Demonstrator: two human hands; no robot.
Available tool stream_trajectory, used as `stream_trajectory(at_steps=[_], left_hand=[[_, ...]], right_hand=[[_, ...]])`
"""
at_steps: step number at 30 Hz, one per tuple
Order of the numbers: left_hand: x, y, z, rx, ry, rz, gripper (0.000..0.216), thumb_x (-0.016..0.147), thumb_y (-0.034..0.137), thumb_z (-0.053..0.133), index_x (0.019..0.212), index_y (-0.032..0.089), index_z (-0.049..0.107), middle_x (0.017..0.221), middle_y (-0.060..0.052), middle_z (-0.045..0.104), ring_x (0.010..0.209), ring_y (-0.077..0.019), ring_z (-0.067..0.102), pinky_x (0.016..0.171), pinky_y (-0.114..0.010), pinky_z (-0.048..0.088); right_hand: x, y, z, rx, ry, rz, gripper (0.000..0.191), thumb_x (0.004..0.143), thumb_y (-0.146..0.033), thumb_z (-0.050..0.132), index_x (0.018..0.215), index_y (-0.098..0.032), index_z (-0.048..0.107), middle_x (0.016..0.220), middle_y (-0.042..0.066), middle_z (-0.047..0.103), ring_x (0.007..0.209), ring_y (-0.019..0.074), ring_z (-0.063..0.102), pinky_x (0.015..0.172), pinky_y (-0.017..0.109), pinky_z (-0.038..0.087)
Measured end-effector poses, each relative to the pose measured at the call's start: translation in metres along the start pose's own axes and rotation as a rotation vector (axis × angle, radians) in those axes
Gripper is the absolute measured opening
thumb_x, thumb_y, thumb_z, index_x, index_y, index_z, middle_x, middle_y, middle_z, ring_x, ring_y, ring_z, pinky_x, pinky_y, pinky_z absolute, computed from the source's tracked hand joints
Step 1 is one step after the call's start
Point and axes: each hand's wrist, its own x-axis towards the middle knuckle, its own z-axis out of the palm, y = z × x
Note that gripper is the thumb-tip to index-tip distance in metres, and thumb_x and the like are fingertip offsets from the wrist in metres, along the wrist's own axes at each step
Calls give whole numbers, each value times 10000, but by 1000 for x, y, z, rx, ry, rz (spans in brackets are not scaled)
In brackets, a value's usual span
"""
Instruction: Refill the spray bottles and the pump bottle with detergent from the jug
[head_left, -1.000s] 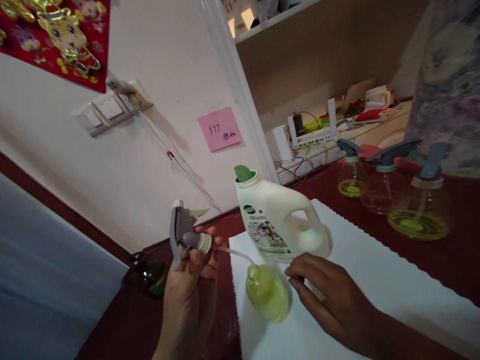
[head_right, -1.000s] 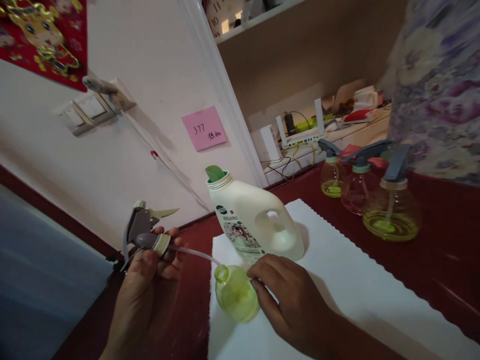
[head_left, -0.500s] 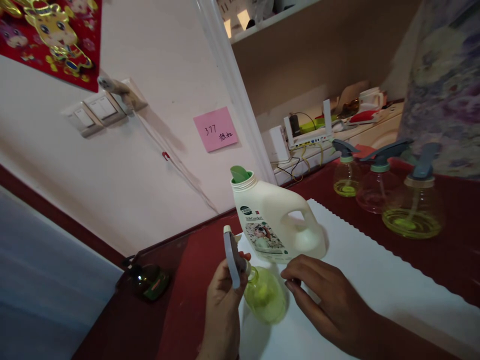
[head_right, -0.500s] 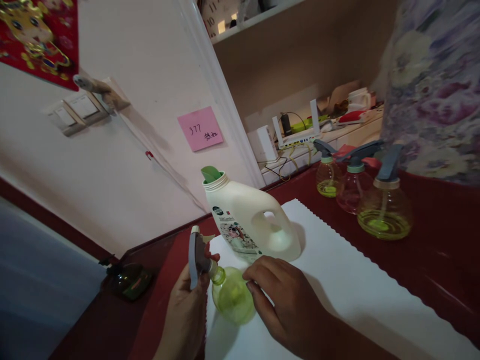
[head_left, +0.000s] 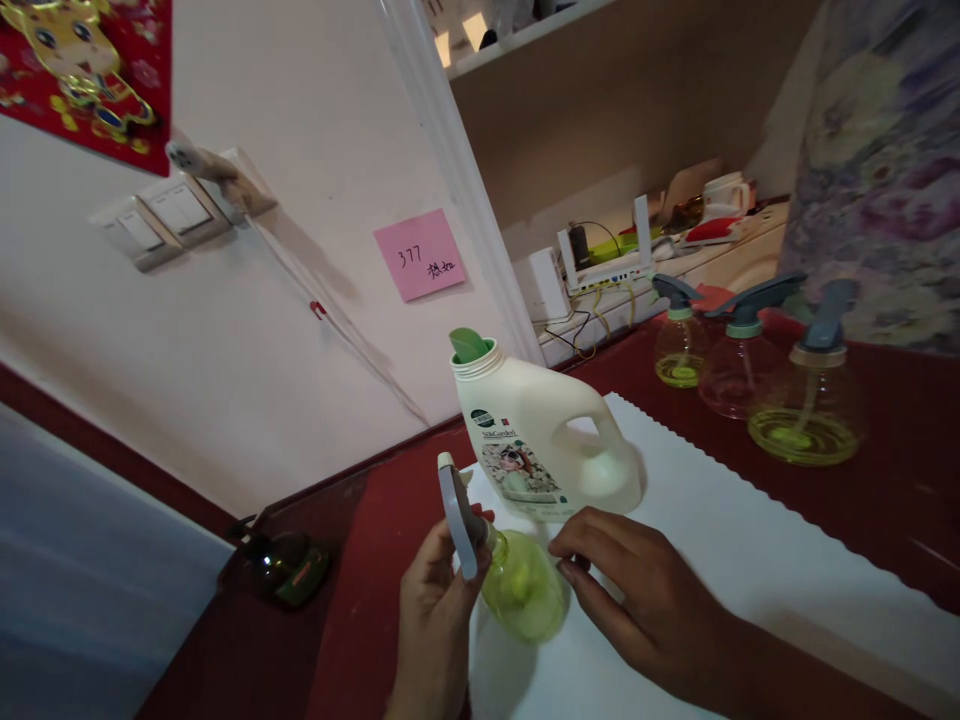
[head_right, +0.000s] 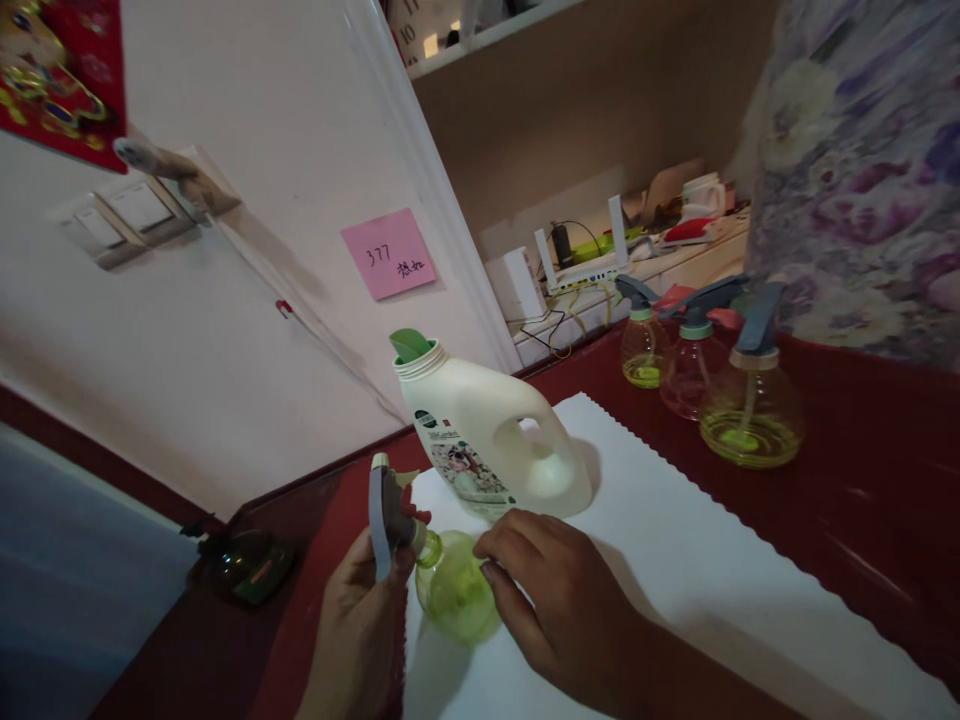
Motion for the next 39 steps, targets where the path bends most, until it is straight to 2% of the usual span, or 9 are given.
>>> stream_trajectory(at_steps=[4,8,15,18,22,27,39], left_hand=[[1,0,-3,39,-37,56,337,726,402,865,992,211,783,1006,-70,744,939,-230,674,793,-277,537],[0,0,-7,123,-94,130,252,800,374,813,999,226,773,978,-51,721,960,-227,661,856,-294,517],[-2,6,-5,245,-110,207,297,838,374,767,1108,250,771,1213,-90,707,1158,-301,635,988,-362,488],[0,2,-7,261,-120,213,305,850,376,755,1130,258,768,1248,-95,710,1172,-310,639,1006,-374,484],[2,-6,-12,304,-145,243,303,873,361,738,1156,255,756,1249,-96,711,1151,-293,648,999,-368,490],[5,-10,-16,346,-165,297,298,902,363,705,1178,253,739,1244,-99,713,1155,-287,647,985,-369,498],[3,-15,-12,355,-153,312,267,918,407,674,1101,220,725,1051,-71,714,962,-229,647,848,-296,502]], right_hand=[[-1,-1,0,1,-18,16,183,968,-96,448,1048,-210,567,878,43,633,771,181,591,653,315,494],[-1,0,1,-4,-27,33,173,971,-109,452,1050,-208,570,884,47,631,781,185,597,660,323,498],[0,0,9,25,-89,98,201,978,-151,471,1135,-212,580,980,67,657,868,222,640,717,391,552],[-1,-1,12,40,-114,115,253,982,-166,479,1206,-224,582,1064,78,666,944,239,651,777,434,574],[1,-3,12,70,-163,155,348,980,-158,478,1308,-238,562,1225,88,649,1086,242,636,894,466,572],[4,-5,13,53,-272,185,389,967,-146,479,1342,-201,570,1268,105,642,1140,260,608,940,487,557],[-1,-2,19,41,-242,168,398,949,-128,506,1333,-200,579,1247,104,650,1129,259,621,924,486,577]])
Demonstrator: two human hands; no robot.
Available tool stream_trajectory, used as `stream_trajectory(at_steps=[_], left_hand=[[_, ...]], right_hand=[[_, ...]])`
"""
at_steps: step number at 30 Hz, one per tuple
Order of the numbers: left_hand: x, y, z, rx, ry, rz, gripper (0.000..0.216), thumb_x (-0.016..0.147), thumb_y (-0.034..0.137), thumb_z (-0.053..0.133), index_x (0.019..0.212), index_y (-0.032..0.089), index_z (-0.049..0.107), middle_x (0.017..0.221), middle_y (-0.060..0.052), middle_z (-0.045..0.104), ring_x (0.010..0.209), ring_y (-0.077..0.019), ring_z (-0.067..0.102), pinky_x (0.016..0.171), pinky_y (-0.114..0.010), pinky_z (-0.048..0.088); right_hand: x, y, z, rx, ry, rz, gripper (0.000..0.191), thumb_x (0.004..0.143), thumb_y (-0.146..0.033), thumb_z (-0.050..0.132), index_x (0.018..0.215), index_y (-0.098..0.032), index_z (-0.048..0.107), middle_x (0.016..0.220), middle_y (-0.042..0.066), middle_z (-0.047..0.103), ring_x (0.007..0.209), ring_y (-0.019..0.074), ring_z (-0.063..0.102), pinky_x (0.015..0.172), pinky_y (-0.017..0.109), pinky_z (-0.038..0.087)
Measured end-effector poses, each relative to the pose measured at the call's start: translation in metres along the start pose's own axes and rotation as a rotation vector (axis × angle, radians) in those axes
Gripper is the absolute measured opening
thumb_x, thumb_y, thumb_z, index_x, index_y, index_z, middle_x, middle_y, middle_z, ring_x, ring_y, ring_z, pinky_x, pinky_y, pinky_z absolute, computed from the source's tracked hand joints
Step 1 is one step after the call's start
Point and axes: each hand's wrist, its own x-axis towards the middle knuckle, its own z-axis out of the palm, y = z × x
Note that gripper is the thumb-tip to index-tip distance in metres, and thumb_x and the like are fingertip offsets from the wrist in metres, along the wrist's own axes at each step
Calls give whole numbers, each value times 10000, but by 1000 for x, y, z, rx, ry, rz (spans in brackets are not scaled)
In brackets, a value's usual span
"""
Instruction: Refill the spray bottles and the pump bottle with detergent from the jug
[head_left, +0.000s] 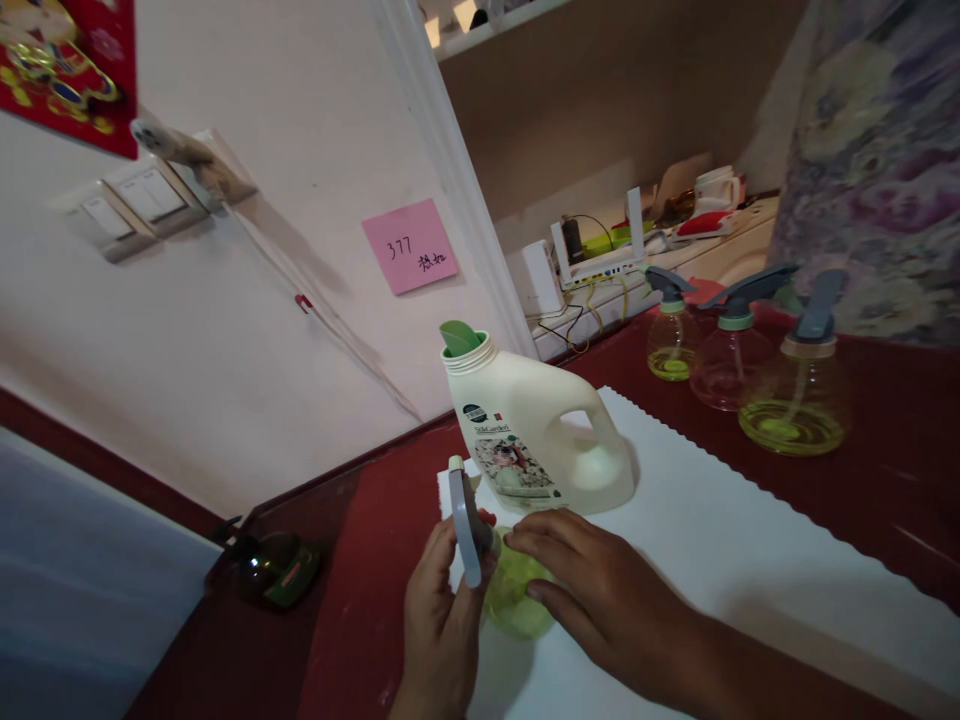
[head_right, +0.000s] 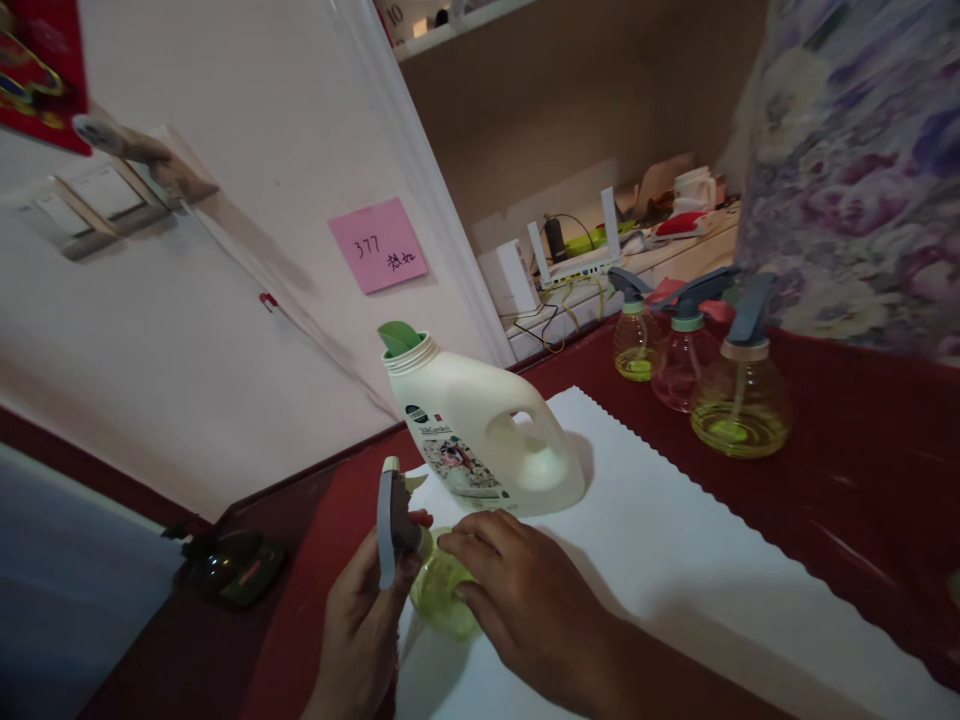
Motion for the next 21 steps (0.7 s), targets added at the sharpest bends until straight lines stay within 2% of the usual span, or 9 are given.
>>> stream_trajectory(at_steps=[4,6,8,10,12,14,17,21], left_hand=[[1,3,-1,29,-37,29,243,923,386,669,1084,212,722,1065,-82,709,989,-246,647,887,-329,488],[2,3,-1,32,-58,34,231,931,366,660,1099,215,711,1116,-87,703,1026,-255,642,913,-345,482],[2,1,-2,28,-69,39,237,939,353,651,1130,220,695,1168,-90,691,1063,-262,633,937,-361,479],[1,-2,-2,42,-61,40,232,945,347,643,1133,220,689,1135,-83,690,1066,-262,632,934,-360,484],[1,-5,-1,63,-34,51,214,940,345,649,1103,214,693,1044,-68,692,1011,-250,642,882,-334,501],[1,-7,1,65,-15,68,205,934,344,657,1082,211,703,1001,-62,692,956,-236,644,839,-315,510],[-1,-10,6,-11,-11,81,229,927,350,660,1105,214,707,1066,-76,694,992,-244,644,878,-338,519],[-5,-10,11,-94,1,0,320,908,384,680,1172,203,685,1121,-103,684,990,-259,654,813,-337,545]], right_hand=[[2,-1,-7,-84,76,-66,408,958,-115,500,1355,-196,547,1260,117,645,1139,248,623,927,462,587],[12,-4,-17,-173,175,-155,421,972,-90,483,1378,-195,523,1346,132,613,1223,243,584,990,459,555],[29,-8,-30,-269,204,-272,452,980,-54,469,1396,-226,513,1467,111,552,1336,239,508,1070,467,494],[49,-12,-42,-362,86,-378,467,1003,-75,483,1414,-294,518,1568,53,473,1447,236,399,1146,484,413],[66,-16,-51,-431,-62,-485,389,1034,-158,493,1385,-311,564,1587,42,458,1500,252,326,1184,529,347],[79,-17,-54,-469,-165,-563,311,1047,-220,493,1318,-294,627,1523,57,534,1480,265,368,1169,556,349],[88,-19,-51,-492,-197,-631,231,1031,-250,532,1184,-261,705,1299,57,675,1346,261,503,1106,507,413],[92,-22,-49,-505,-207,-665,174,1003,-254,577,1039,-238,746,1078,52,691,1158,265,548,1013,463,446]])
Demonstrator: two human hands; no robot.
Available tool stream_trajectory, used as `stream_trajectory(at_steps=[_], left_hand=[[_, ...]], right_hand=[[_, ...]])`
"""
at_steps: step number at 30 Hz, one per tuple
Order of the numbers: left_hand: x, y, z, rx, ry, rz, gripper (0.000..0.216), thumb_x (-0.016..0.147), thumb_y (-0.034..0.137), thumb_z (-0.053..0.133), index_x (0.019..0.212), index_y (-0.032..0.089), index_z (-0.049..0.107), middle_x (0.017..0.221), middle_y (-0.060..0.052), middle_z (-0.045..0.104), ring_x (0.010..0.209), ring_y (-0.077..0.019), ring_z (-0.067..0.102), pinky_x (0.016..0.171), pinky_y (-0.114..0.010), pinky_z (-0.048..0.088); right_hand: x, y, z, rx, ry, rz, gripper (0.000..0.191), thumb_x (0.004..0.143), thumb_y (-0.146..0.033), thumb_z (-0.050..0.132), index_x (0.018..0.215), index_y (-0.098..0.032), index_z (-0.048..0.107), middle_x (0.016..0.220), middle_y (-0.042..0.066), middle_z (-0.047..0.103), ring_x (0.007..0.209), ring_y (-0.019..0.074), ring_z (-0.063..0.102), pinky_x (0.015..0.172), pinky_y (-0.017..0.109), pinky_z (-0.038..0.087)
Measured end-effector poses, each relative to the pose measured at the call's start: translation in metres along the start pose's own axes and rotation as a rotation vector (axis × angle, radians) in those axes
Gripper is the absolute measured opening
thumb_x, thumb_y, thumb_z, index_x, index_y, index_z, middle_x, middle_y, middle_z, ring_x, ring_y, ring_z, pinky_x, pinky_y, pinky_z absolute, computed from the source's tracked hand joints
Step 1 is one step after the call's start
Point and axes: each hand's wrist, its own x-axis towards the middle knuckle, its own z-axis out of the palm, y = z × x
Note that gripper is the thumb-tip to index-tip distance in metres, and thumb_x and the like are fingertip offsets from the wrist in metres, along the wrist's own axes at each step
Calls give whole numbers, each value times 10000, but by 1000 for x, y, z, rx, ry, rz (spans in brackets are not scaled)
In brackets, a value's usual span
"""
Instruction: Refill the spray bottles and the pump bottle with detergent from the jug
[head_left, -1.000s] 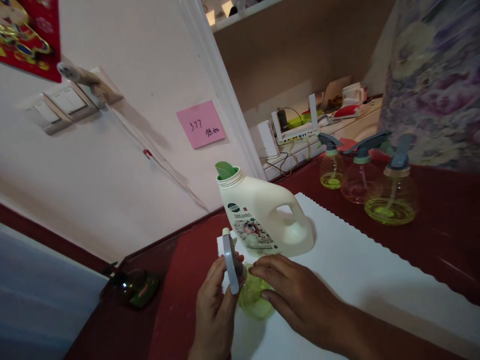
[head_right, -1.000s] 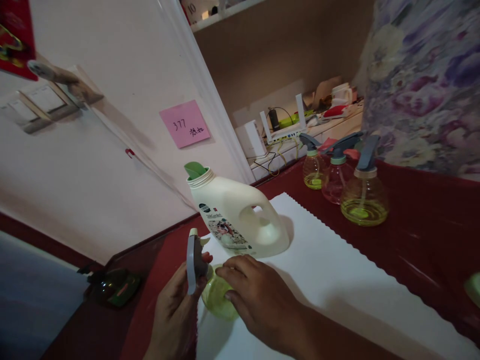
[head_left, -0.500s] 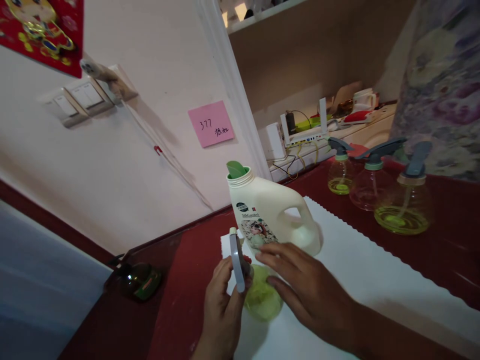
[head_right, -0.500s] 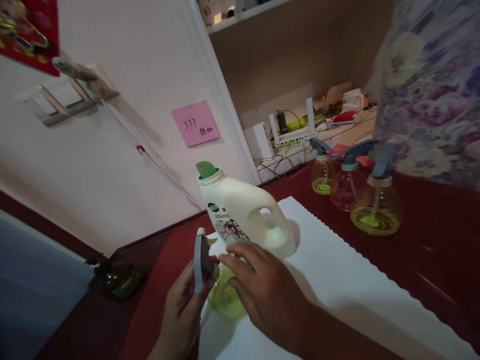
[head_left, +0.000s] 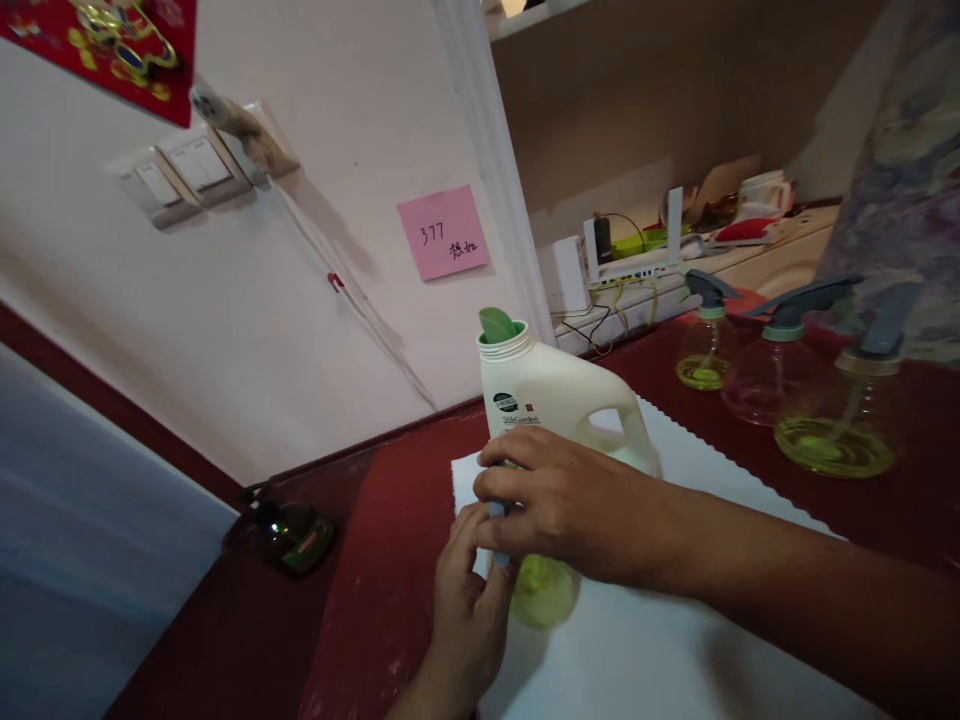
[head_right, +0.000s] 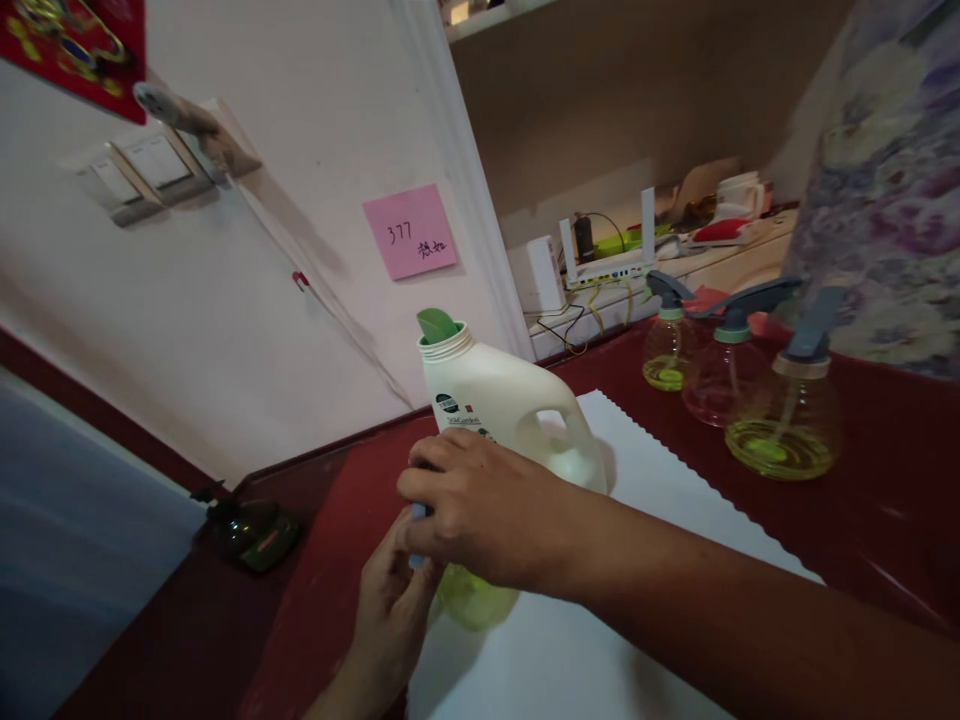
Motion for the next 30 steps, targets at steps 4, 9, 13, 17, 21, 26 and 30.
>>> stream_trajectory(at_steps=[4,9,13,17,21,26,30], left_hand=[[0,4,2,34,-2,34,248,935,384,647,1087,197,703,1075,-94,697,990,-246,644,838,-331,522],[3,10,5,49,-12,11,284,958,423,609,1129,210,687,1090,-91,702,977,-234,632,843,-328,491],[-1,12,7,-12,-17,-21,287,965,425,600,1129,206,686,1089,-92,695,986,-236,629,843,-328,480],[-3,14,10,-139,-23,-101,274,928,412,661,1109,206,673,1057,-67,691,981,-223,626,843,-316,485],[0,16,15,-222,83,-164,438,733,418,853,1044,200,634,984,-34,683,920,-203,621,781,-282,503],[7,22,18,-161,179,-220,431,657,429,891,850,177,598,765,12,632,688,-135,545,608,-226,449],[5,23,17,-210,143,-184,360,720,408,848,889,165,644,804,-7,664,725,-145,571,645,-234,462]], right_hand=[[12,6,-14,15,-114,-27,171,986,-280,611,1059,-296,765,951,28,660,983,238,562,942,437,427],[27,11,-31,9,-279,-12,193,953,-241,666,1117,-257,767,891,14,676,897,217,595,741,370,427],[27,7,-33,-43,-298,5,158,931,-247,706,1073,-260,773,885,11,682,897,213,576,708,349,424],[25,4,-33,-20,-259,-3,148,885,-228,759,1030,-252,776,853,9,684,874,214,565,710,349,427],[27,3,-33,-29,-250,-19,140,912,-223,720,1042,-247,763,833,14,678,827,222,544,686,356,398],[27,1,-33,-68,-272,-7,154,914,-257,717,1065,-253,750,843,20,667,818,230,519,688,357,383],[24,2,-32,-48,-272,0,153,923,-246,704,1066,-255,757,832,18,654,822,235,518,690,370,375]])
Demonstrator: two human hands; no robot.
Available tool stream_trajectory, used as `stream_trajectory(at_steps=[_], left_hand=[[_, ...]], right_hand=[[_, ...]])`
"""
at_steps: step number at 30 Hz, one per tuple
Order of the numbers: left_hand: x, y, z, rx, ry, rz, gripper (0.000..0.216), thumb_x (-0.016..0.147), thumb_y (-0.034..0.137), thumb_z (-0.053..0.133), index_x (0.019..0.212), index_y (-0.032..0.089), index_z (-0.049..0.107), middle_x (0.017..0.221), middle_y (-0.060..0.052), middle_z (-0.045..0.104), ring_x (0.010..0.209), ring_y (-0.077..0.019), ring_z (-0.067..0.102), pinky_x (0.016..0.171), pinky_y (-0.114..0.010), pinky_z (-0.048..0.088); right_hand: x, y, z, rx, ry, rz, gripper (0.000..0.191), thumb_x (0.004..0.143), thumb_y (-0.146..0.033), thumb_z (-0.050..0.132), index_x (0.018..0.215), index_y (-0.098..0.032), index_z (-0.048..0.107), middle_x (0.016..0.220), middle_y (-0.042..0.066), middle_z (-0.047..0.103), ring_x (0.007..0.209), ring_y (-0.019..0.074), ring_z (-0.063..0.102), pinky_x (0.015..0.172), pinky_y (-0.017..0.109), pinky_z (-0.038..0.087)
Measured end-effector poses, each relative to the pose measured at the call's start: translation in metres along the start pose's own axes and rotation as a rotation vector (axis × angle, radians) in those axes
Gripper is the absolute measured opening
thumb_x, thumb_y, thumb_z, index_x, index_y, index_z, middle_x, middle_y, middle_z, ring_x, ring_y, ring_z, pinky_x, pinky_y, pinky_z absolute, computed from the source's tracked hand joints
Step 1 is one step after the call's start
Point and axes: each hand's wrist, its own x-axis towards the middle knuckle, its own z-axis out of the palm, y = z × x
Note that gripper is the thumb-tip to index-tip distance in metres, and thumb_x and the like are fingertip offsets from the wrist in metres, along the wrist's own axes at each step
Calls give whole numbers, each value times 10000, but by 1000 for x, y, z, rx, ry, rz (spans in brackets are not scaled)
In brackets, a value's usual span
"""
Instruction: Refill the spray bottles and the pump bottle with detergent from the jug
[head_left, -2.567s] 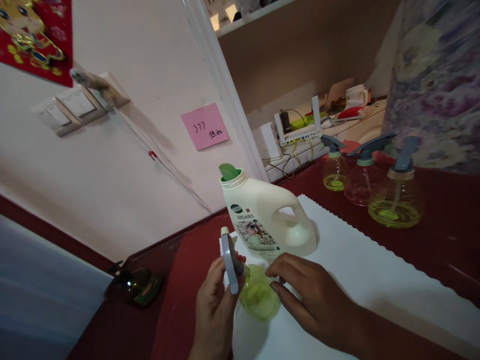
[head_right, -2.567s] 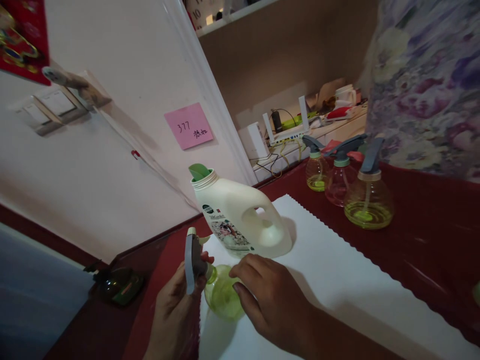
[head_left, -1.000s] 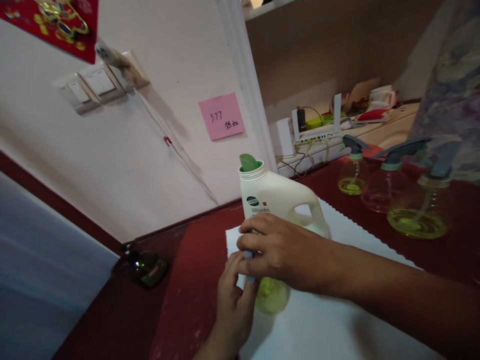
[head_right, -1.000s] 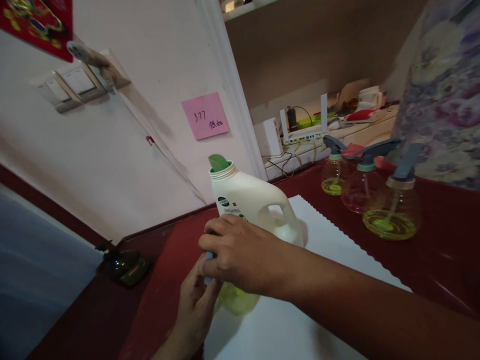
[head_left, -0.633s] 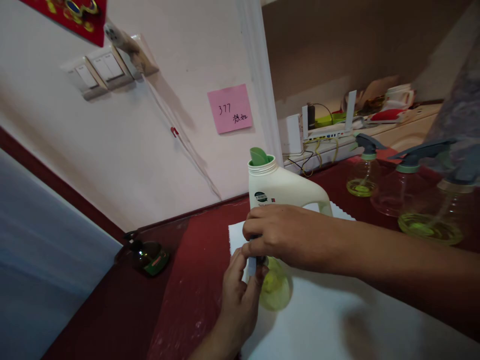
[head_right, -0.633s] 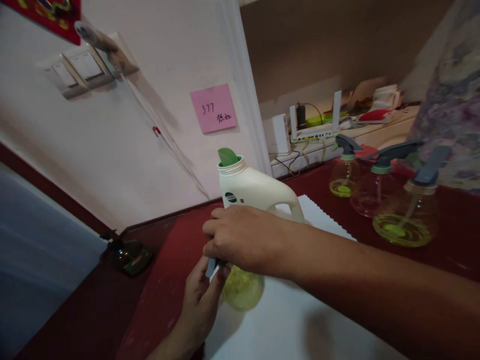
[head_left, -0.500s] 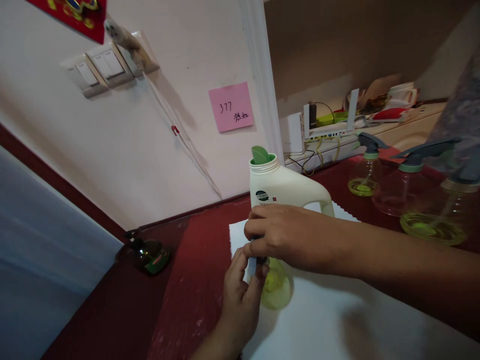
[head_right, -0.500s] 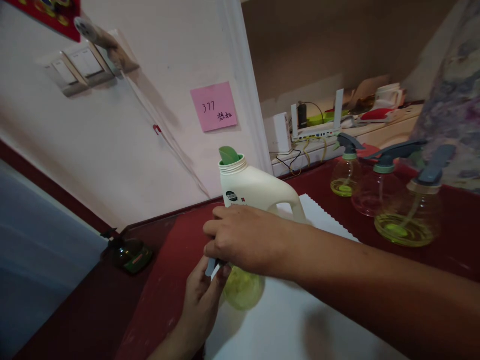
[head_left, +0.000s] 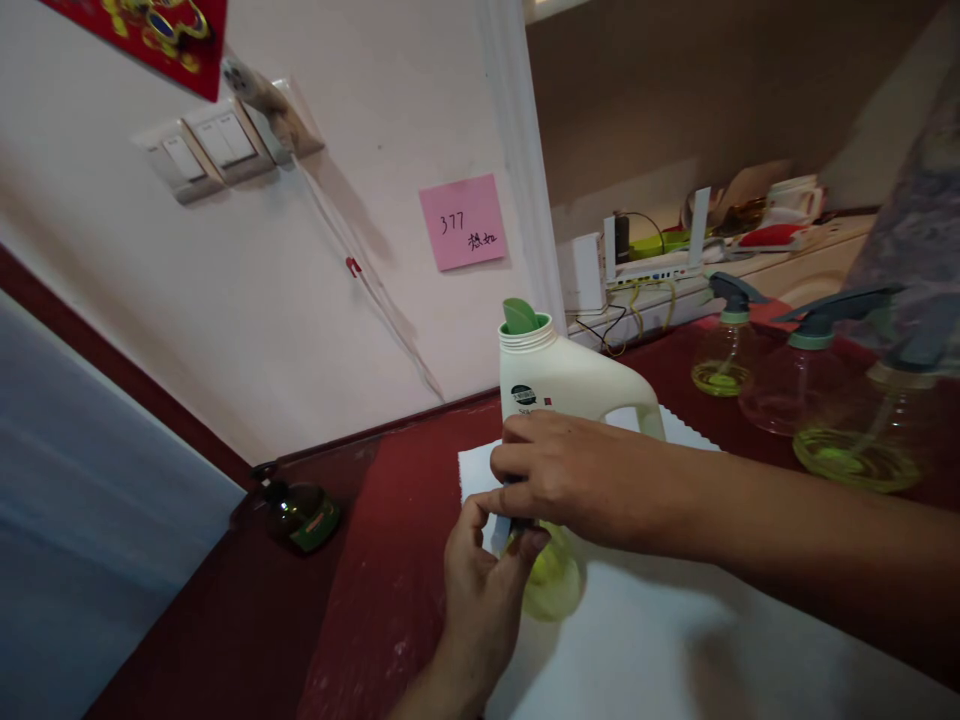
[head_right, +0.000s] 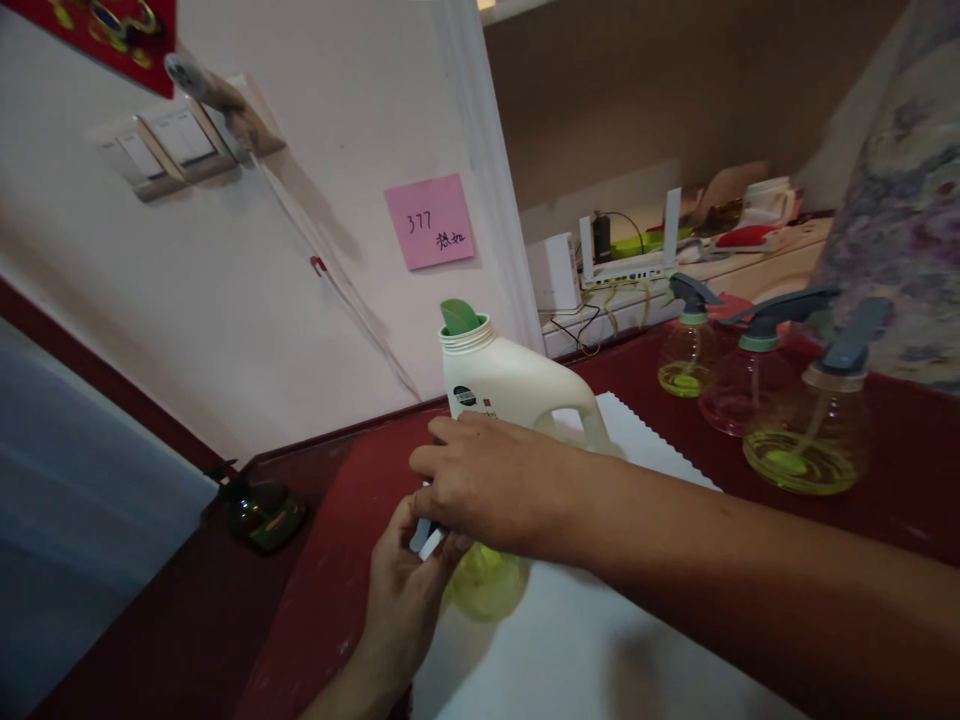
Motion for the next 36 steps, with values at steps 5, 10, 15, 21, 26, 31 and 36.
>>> stream_trajectory(at_steps=[5,10,15,21,26,31,36], left_hand=[[-6,-6,-6,50,-90,82,256,890,407,701,1007,181,669,891,-29,679,815,-176,597,719,-266,471],[-6,-5,-7,51,-170,83,289,949,421,618,1129,201,668,1081,-70,690,1010,-227,618,877,-318,474],[1,0,0,38,-24,19,385,694,401,868,904,188,626,854,-10,665,801,-184,594,699,-264,479],[2,-2,-4,73,-78,32,322,788,428,800,895,173,635,794,1,634,717,-147,538,647,-243,441],[1,-7,-16,135,-217,82,283,928,461,644,966,181,668,897,-33,644,816,-178,556,707,-269,440],[3,-3,-16,117,-247,53,274,919,452,658,997,189,664,933,-36,657,930,-213,592,797,-298,463],[6,-3,-4,97,-58,6,388,704,407,869,881,194,597,836,6,637,791,-174,562,686,-260,457]], right_hand=[[-2,1,2,19,49,-8,99,911,-225,719,1002,-229,760,844,21,661,827,223,532,695,367,393],[-2,-1,3,-20,24,11,78,940,-230,678,923,-230,754,848,19,654,835,218,537,687,374,397],[-2,-1,2,-35,67,3,107,886,-241,747,992,-240,757,830,20,659,799,222,529,661,366,392],[-2,-1,1,17,60,1,122,879,-228,752,1000,-233,763,837,17,661,805,227,543,675,372,394],[-2,-2,-1,-13,-1,24,60,916,-234,708,948,-232,759,866,17,665,838,227,551,686,372,407],[-2,-4,-2,-31,12,35,53,909,-244,724,946,-250,762,851,5,664,834,218,551,694,379,419],[-2,-3,-2,-35,3,38,120,903,-255,732,1020,-236,746,867,16,659,834,223,540,714,379,417]])
